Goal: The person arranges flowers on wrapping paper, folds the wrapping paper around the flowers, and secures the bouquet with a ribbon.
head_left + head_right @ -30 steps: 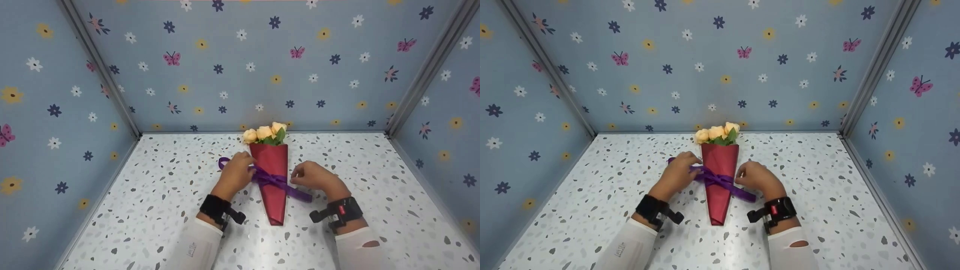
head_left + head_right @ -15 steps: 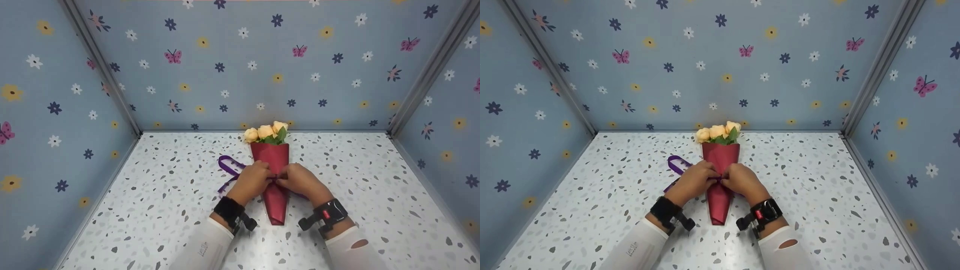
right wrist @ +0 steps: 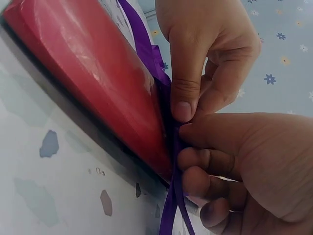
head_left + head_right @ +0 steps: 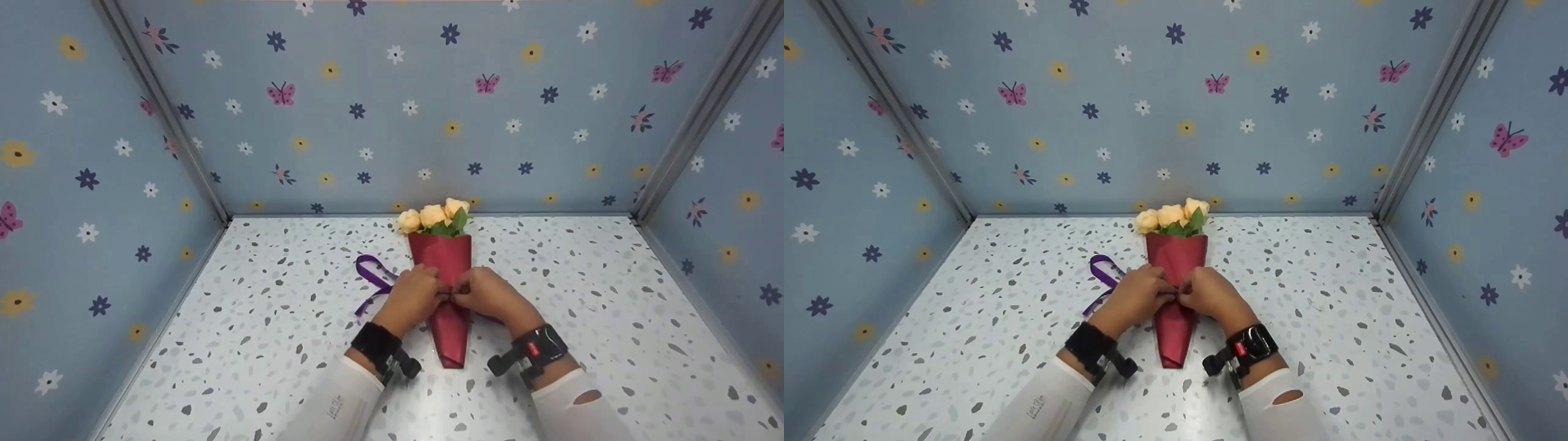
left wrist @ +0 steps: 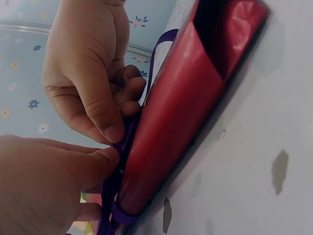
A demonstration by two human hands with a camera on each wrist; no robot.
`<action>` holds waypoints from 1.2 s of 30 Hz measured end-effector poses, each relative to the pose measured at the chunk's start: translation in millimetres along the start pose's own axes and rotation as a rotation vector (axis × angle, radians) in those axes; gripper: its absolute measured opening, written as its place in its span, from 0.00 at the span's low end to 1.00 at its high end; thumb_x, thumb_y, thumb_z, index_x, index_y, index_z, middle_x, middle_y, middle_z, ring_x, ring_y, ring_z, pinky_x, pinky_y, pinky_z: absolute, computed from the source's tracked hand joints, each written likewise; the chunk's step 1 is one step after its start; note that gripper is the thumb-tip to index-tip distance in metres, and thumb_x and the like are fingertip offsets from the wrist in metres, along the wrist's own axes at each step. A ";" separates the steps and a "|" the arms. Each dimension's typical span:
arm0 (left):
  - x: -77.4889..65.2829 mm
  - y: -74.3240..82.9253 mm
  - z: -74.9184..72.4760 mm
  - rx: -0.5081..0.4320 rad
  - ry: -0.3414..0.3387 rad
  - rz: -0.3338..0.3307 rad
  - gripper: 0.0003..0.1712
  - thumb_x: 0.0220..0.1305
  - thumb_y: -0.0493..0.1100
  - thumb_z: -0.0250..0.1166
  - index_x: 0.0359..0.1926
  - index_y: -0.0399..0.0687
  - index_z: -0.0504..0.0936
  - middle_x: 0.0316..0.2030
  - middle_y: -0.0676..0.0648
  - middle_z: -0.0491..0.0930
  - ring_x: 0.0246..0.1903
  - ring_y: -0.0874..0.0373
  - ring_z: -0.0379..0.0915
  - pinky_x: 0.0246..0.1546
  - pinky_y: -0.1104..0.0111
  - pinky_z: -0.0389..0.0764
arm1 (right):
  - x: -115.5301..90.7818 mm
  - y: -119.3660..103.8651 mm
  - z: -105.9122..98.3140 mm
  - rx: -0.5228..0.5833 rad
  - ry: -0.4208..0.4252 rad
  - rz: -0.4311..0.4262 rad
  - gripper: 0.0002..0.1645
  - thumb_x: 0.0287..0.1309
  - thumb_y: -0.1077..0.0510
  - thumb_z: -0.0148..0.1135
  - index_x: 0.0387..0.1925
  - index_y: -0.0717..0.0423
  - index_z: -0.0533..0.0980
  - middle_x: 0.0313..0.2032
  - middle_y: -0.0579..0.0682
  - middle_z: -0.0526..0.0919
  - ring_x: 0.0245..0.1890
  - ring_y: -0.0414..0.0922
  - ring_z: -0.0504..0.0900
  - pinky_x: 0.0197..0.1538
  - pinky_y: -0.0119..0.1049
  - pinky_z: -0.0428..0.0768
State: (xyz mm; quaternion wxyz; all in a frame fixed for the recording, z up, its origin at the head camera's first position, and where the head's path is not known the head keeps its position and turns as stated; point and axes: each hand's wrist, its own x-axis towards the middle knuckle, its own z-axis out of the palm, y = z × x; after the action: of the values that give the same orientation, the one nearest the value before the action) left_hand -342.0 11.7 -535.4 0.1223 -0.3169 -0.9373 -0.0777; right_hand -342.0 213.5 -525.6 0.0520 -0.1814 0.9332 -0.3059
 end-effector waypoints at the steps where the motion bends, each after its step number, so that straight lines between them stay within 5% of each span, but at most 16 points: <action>1: -0.1 0.0 -0.5 0.001 -0.006 -0.002 0.08 0.68 0.55 0.72 0.41 0.62 0.93 0.40 0.53 0.83 0.43 0.52 0.79 0.41 0.59 0.81 | 0.0 0.4 0.0 0.011 -0.005 0.002 0.07 0.57 0.58 0.74 0.24 0.47 0.86 0.21 0.40 0.85 0.23 0.38 0.80 0.29 0.35 0.80; 11: -0.7 0.1 -1.0 -0.046 -0.023 -0.026 0.08 0.69 0.52 0.72 0.41 0.57 0.93 0.41 0.53 0.84 0.44 0.53 0.81 0.43 0.60 0.84 | 0.1 1.6 1.0 0.038 -0.048 0.034 0.09 0.66 0.58 0.69 0.28 0.51 0.88 0.23 0.43 0.85 0.24 0.38 0.79 0.30 0.34 0.79; 36: -0.4 1.9 1.4 -0.020 -0.020 -0.020 0.09 0.70 0.53 0.71 0.39 0.56 0.92 0.39 0.52 0.85 0.43 0.53 0.84 0.43 0.60 0.86 | -1.8 -0.2 1.2 -0.057 -0.041 -0.046 0.09 0.63 0.56 0.70 0.25 0.45 0.83 0.23 0.39 0.83 0.25 0.37 0.80 0.32 0.35 0.81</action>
State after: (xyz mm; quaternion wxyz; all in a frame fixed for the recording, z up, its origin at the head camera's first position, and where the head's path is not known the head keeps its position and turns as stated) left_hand -340.9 13.3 -536.7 0.1089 -0.3093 -0.9409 -0.0852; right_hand -340.0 213.4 -526.4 0.0589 -0.2103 0.9359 -0.2764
